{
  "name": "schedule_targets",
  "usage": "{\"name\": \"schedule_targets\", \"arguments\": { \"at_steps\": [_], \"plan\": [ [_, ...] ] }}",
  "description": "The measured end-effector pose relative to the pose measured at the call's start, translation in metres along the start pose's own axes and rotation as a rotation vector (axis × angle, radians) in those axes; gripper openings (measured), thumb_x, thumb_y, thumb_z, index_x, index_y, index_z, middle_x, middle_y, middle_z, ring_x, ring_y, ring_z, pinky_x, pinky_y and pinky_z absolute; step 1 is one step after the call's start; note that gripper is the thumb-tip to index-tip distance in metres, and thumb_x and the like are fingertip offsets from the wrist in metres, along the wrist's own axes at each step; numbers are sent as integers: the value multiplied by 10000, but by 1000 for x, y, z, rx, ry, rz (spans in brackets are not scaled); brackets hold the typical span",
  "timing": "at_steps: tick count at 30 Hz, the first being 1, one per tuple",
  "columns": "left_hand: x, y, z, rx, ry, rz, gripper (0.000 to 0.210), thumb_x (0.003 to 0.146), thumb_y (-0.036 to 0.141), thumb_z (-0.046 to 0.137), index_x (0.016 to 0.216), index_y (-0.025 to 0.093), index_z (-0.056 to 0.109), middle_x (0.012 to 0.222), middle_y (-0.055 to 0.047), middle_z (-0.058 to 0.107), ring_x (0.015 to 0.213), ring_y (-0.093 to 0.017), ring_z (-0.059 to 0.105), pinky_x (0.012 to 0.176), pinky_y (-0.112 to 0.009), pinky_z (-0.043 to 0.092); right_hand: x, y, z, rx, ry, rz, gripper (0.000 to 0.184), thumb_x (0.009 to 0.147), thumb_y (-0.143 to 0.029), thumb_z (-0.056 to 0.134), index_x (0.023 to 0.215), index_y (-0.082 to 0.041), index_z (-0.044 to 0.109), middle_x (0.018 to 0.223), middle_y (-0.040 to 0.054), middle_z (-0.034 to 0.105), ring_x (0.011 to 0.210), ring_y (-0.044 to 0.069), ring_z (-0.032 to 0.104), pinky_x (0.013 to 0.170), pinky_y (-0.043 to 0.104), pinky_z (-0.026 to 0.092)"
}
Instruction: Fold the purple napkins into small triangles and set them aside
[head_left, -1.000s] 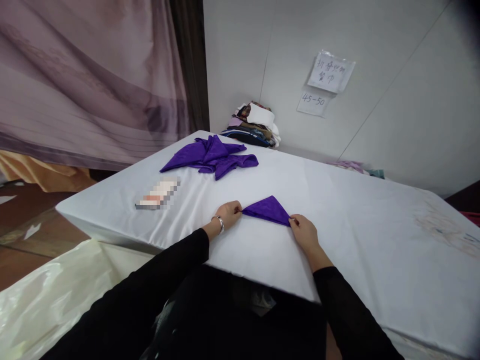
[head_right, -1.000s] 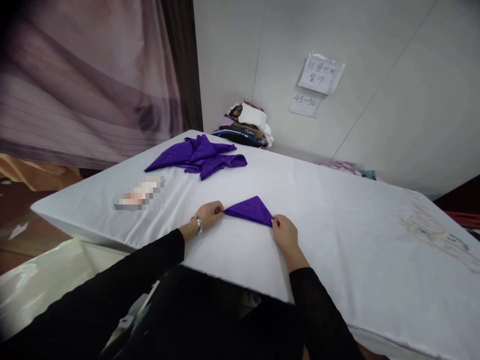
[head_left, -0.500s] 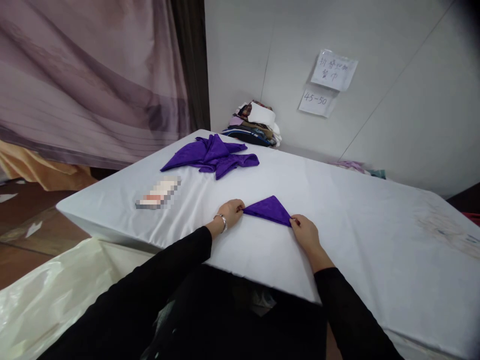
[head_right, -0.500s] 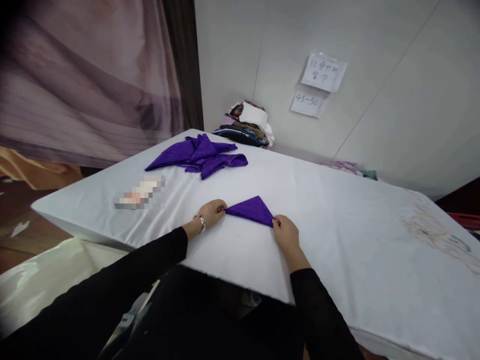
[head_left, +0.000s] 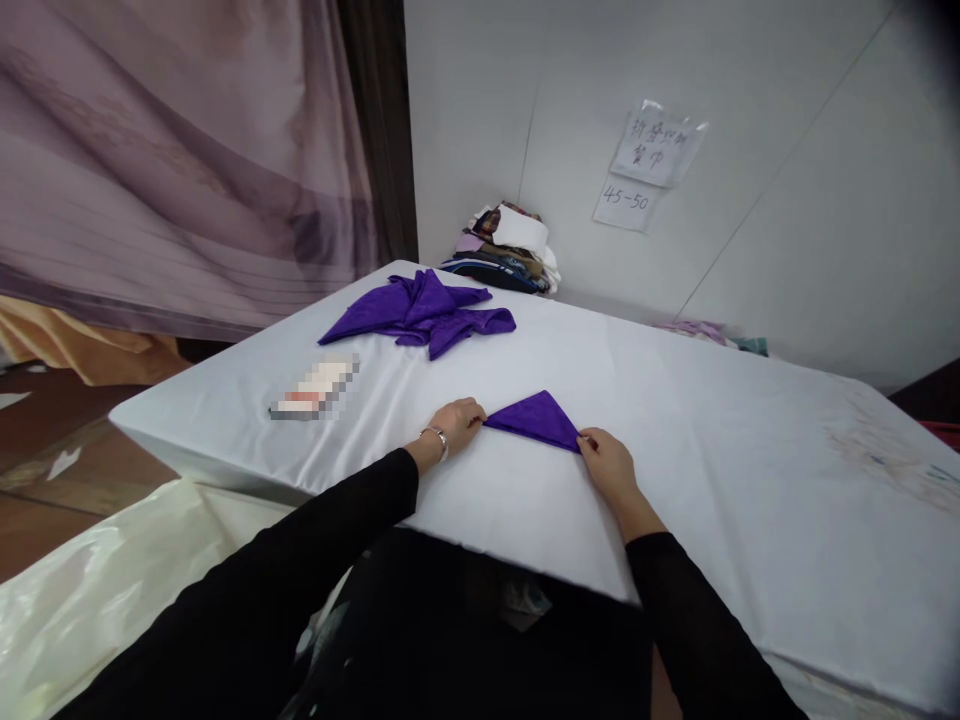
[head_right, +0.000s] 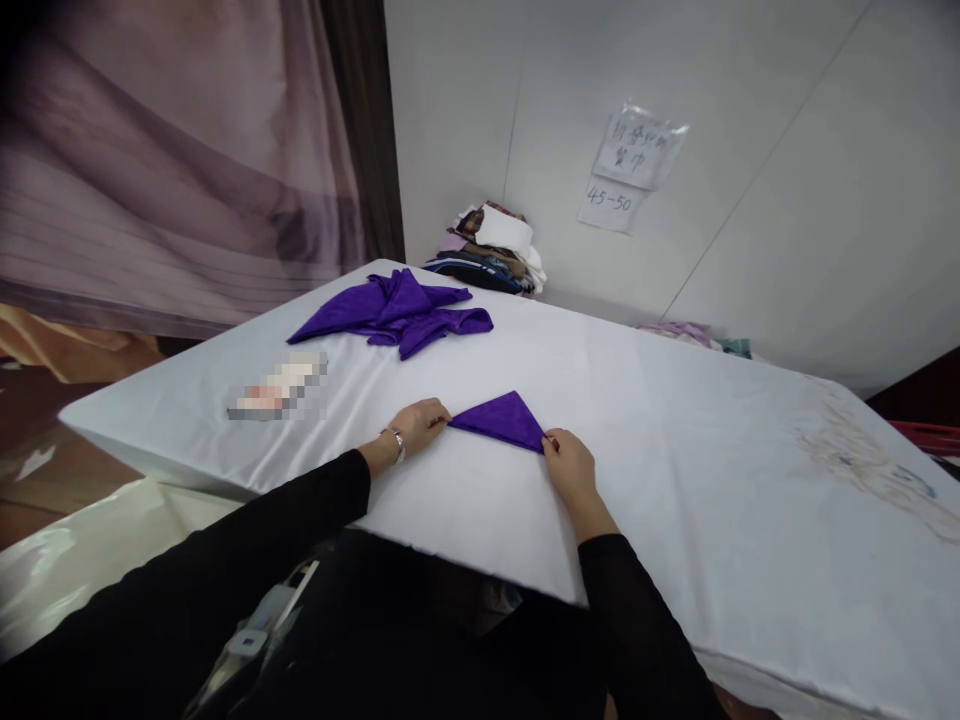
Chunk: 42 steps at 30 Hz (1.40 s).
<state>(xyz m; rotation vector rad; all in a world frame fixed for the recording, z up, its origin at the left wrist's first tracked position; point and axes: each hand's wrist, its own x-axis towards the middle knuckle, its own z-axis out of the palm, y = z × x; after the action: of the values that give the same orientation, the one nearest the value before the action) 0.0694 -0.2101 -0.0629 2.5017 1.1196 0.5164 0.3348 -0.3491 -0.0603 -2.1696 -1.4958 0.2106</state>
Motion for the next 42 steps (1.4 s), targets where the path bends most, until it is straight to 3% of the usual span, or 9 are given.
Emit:
{"name": "schedule_targets", "arguments": {
  "at_steps": [11,18,34,37,42],
  "plan": [
    [-4,4,-7,137,-19,40,244,785,159,469,890,231,676,948,-36,628,917,-186,572,814,-298,444,-1,-1,-1,-8,7,-8,262,829,-326,424,947,-231,637,799,4,640,741,167,559,650,269,379],
    [0,10,-9,141,-30,-17,140,801,332,567,797,230,663,890,-10,624,844,-165,577,731,-279,447,1,1,0,-12,0,-13,250,828,-326,429,931,-234,637,787,1,637,725,164,555,629,262,370],
    [7,6,-5,158,-28,71,151,802,146,475,789,208,612,867,-4,627,808,-147,574,672,-255,424,0,4,3,26,38,-57,240,816,-316,451,935,-219,636,768,8,615,727,169,549,660,279,396],
    [9,5,-7,158,-44,74,164,793,151,483,872,212,614,888,-4,628,803,-147,580,681,-254,427,-1,5,3,35,34,-65,256,807,-286,457,976,-206,631,793,17,618,751,171,551,694,286,405],
    [14,5,-9,207,-109,107,378,815,159,442,1164,265,540,950,-5,616,820,-149,592,700,-256,440,-3,5,-1,103,20,-44,282,783,-244,456,1004,-210,627,825,14,620,765,164,551,723,292,416]
  ]
}}
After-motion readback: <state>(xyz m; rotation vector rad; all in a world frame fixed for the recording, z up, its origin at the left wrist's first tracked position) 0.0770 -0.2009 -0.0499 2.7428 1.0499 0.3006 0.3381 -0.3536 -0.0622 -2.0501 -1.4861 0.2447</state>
